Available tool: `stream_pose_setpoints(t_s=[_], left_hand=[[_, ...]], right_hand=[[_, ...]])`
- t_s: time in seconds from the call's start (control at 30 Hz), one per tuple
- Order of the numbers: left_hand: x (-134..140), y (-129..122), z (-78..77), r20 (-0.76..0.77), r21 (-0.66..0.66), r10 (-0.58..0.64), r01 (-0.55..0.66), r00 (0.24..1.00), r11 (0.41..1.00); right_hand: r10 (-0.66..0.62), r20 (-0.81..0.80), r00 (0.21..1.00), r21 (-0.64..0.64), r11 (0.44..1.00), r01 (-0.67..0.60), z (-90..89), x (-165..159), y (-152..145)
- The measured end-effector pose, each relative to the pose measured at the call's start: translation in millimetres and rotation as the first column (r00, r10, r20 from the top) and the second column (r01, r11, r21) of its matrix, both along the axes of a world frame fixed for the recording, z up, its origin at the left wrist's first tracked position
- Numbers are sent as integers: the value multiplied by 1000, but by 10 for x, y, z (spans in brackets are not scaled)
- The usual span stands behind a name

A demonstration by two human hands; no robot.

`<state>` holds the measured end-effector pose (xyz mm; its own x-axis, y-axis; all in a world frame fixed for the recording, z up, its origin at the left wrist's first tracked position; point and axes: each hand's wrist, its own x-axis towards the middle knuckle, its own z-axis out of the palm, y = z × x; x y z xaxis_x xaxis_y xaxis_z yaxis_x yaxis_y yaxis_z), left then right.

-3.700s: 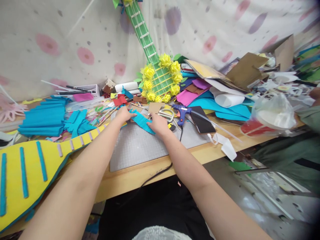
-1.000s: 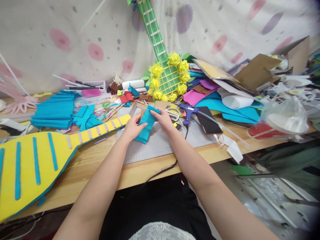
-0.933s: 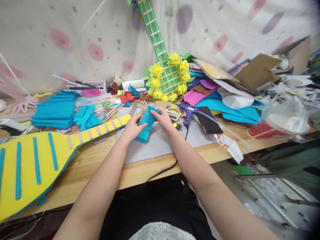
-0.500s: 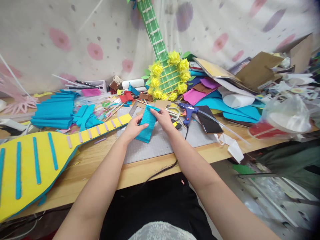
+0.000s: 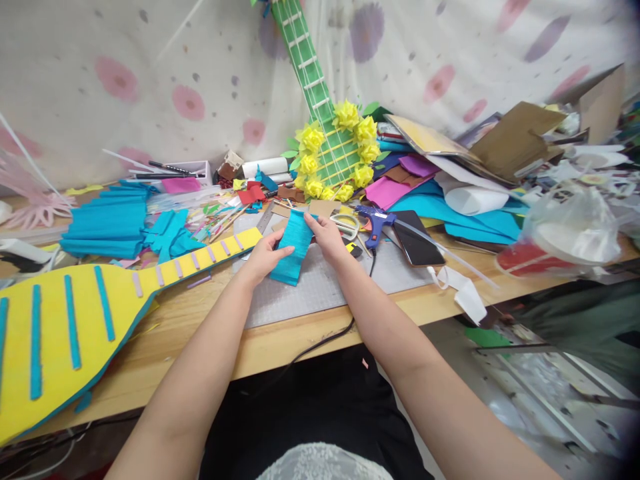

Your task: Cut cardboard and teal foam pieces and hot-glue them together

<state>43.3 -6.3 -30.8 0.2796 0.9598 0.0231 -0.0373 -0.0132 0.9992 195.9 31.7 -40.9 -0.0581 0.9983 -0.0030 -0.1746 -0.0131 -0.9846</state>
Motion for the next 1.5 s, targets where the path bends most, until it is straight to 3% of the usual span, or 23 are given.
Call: stream_pose_setpoints(t_s=[0.33,0.67,0.77,0.83,0.93,1.03,1.1,1.17,1.3,1.4,1.5], left_hand=[[-37,10,-48,75,-49,-26,30,997,998],[-53,20,-61,20,-73,-2,4,1000,997],[-52,37,-86,-69,0,55,-55,996,998],[-58,60,-103,-157,158,120,-95,980,983],[-89,98,-112,-241,441,264,-137,934,887],[-136,114,-87,-260,668,376,-115,890,735],[-163,104,-52,-272,780,430,-65,861,622],[-184,86,-14,-289,838,478,-22,830,545],[-213,62,24,-327,870,537,26,778,492],[-219,64,19,-323,885,557,36,765,464],[-195,51,13,-321,885,589,14,742,465]], right_hand=[[67,-118,991,-117,990,-81,21,25,-20],[-1,-174,985,-152,988,-26,44,25,-16],[1,-222,975,-165,985,-39,65,31,-22],[25,-261,965,-162,984,-70,95,39,-39],[103,-320,942,-137,979,-154,149,47,-79],[197,-350,916,-49,972,-228,170,40,-107],[224,-344,912,-2,971,-239,152,28,-108],[226,-327,918,27,973,-230,118,17,-99],[253,-271,929,67,967,-244,63,13,-84],[279,-233,932,27,959,-281,40,19,-78],[249,-206,946,7,967,-253,14,3,-60]])
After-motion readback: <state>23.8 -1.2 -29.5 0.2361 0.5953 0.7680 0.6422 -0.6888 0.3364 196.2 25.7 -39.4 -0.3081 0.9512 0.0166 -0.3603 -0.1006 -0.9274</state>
